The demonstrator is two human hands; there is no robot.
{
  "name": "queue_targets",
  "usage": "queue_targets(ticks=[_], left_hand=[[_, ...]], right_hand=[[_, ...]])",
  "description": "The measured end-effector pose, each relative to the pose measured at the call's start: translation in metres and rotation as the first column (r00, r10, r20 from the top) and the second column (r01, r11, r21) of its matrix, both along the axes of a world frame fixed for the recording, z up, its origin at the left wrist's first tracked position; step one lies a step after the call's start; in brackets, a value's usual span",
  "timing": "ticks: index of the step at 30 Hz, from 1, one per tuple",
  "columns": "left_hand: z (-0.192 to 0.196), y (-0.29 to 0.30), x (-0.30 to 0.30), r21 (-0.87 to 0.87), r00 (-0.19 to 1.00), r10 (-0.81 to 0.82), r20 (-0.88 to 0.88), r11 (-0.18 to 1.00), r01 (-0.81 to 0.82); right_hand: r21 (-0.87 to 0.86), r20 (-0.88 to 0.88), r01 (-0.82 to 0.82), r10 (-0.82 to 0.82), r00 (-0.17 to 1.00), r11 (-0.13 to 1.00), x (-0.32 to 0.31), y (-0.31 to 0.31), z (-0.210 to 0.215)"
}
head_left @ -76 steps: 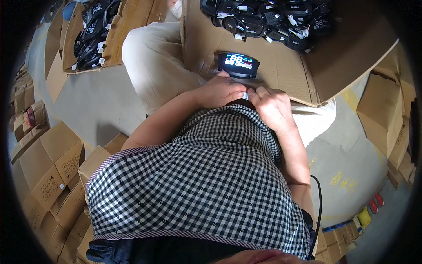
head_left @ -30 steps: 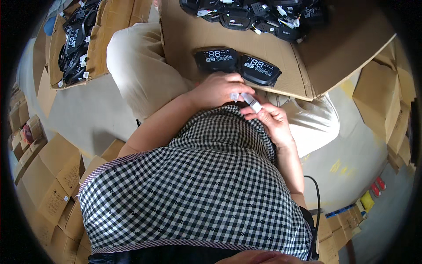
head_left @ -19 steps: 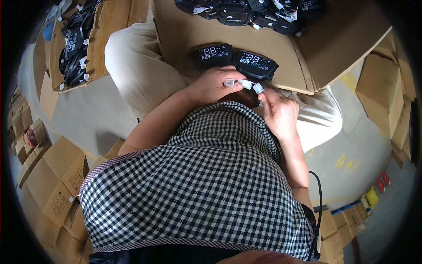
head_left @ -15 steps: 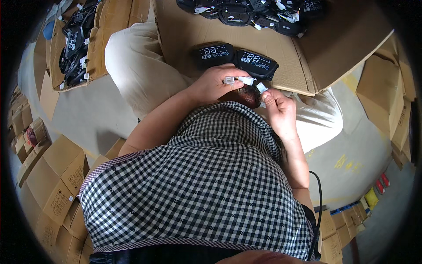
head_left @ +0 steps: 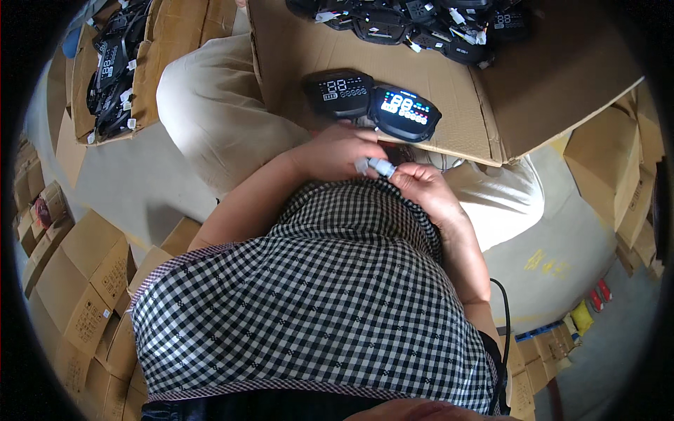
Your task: The person tests digital displays by plugging each unit's connector into a power cable by hand, turning on the screen, unplugging it, and placing the display into a cardboard box.
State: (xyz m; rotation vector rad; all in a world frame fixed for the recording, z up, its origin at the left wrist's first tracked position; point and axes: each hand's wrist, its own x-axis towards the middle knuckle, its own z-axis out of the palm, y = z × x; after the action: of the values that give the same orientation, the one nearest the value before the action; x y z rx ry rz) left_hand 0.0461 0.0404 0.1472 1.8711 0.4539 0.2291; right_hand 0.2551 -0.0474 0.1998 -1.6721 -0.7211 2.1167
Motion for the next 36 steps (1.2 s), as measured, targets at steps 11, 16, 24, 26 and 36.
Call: queue_targets(ticks=[11,16,24,26,36], left_hand=[[0.012,-0.008,0.003,0.016,0.855,0.511,-0.088,0.859,-0.512],[0.013,-0.009,0.020,0.027,0.879,0.476,-0.015,0.879,-0.476],[0.013,-0.014,0.016,-0.302,0.545,0.828,-0.132,0.490,-0.818],[0.025,-0.006,0.011,-0.258,0.575,0.812,-0.099,0.537,-0.803],[0.010,0.002,0.002,0.003,0.847,0.514,0.131,0.855,-0.519]], right_hand=[[0.449,0.869,-0.632,-0.146,0.472,0.632,-0.011,0.166,-0.028],[0.381,0.897,-0.781,0.007,0.443,0.495,-0.027,0.211,-0.138],[0.648,0.726,-0.659,-0.050,0.686,0.382,-0.019,0.132,-0.058],[0.647,0.750,-0.715,-0.055,0.659,0.266,-0.016,0.107,-0.041],[0.711,0.678,-0.643,-0.034,0.734,0.285,-0.012,0.054,-0.017]])
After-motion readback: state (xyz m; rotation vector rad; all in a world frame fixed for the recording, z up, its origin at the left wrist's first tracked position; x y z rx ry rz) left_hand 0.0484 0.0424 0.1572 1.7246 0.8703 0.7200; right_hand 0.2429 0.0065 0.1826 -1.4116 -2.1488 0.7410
